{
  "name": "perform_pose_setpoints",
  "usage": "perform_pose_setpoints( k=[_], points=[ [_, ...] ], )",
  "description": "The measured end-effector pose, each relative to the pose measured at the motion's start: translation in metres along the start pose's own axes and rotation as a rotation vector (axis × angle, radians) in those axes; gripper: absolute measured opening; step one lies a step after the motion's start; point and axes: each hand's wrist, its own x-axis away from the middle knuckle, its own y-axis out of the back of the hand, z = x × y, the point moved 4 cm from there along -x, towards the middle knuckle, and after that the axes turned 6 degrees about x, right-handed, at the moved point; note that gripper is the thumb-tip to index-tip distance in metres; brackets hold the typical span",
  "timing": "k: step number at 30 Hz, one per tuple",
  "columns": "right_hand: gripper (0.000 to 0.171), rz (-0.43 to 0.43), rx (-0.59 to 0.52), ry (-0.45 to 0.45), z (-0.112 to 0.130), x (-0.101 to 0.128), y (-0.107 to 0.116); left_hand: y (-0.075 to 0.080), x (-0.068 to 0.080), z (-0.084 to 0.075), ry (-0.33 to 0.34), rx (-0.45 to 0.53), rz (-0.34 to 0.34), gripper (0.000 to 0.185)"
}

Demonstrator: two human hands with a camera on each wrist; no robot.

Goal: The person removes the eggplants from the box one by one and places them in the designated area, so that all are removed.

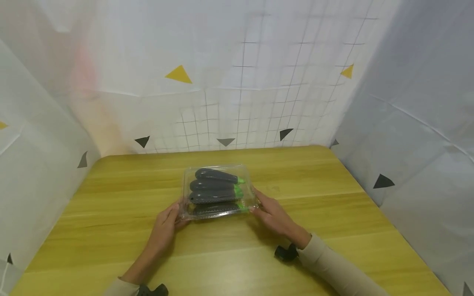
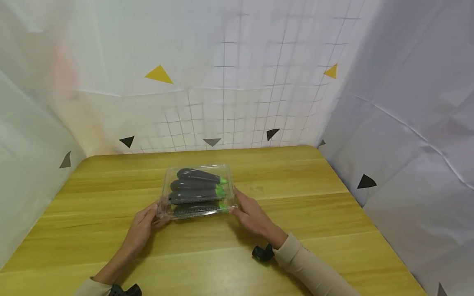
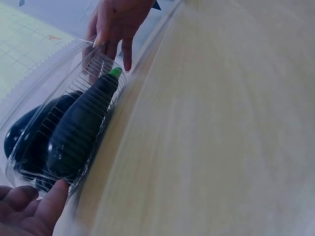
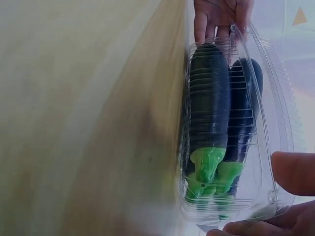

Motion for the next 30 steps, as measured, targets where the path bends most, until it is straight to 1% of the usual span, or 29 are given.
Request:
perform_pose_setpoints(
  k=[3,6,9,11,13,15,18,20,22,25,27,30],
  points=[
    [0.065,-0.012,0.017,-0.013,-0.001,0.001,0.0,0.0,-0.001,0.0,0.014,0.036,0.019,0.051],
    [0.05,-0.086,0.057,-0.005,-0.001,0.002,0.002,0.002,-0.002,0.001,0.026,0.075,0.017,0.048],
    [0.039,-0.161,0.11,0.029,0.001,0.001,0.004,0.004,-0.003,0.001,0.032,0.108,0.009,0.046],
    [0.037,-0.189,0.124,0.038,0.001,0.0,0.005,0.006,-0.004,0.002,0.031,0.119,0.013,0.047],
    [0.038,-0.194,0.119,0.032,0.001,-0.001,0.005,0.007,-0.004,0.003,0.027,0.124,0.022,0.049],
    [0.039,-0.208,0.087,-0.001,-0.001,-0.002,0.006,0.007,-0.004,0.003,0.021,0.129,0.027,0.052],
    [0.038,-0.25,0.02,-0.052,-0.005,-0.002,0.009,0.007,-0.003,0.002,0.021,0.154,0.021,0.055],
    [0.039,-0.28,-0.077,-0.081,-0.008,-0.002,0.011,0.007,-0.004,0.003,0.029,0.17,0.018,0.055],
    [0.039,-0.3,-0.181,-0.09,-0.011,-0.001,0.011,0.007,-0.005,0.003,0.038,0.179,0.02,0.054],
    [0.038,-0.301,-0.299,-0.089,-0.014,-0.001,0.01,0.006,-0.007,0.003,0.047,0.18,0.029,0.05],
    [0.036,-0.294,-0.313,-0.082,-0.015,-0.001,0.009,0.006,-0.007,0.004,0.052,0.169,0.036,0.05],
    [0.035,-0.297,-0.271,-0.088,-0.015,0.0,0.008,0.007,-0.008,0.004,0.049,0.135,0.049,0.052]
  ],
)
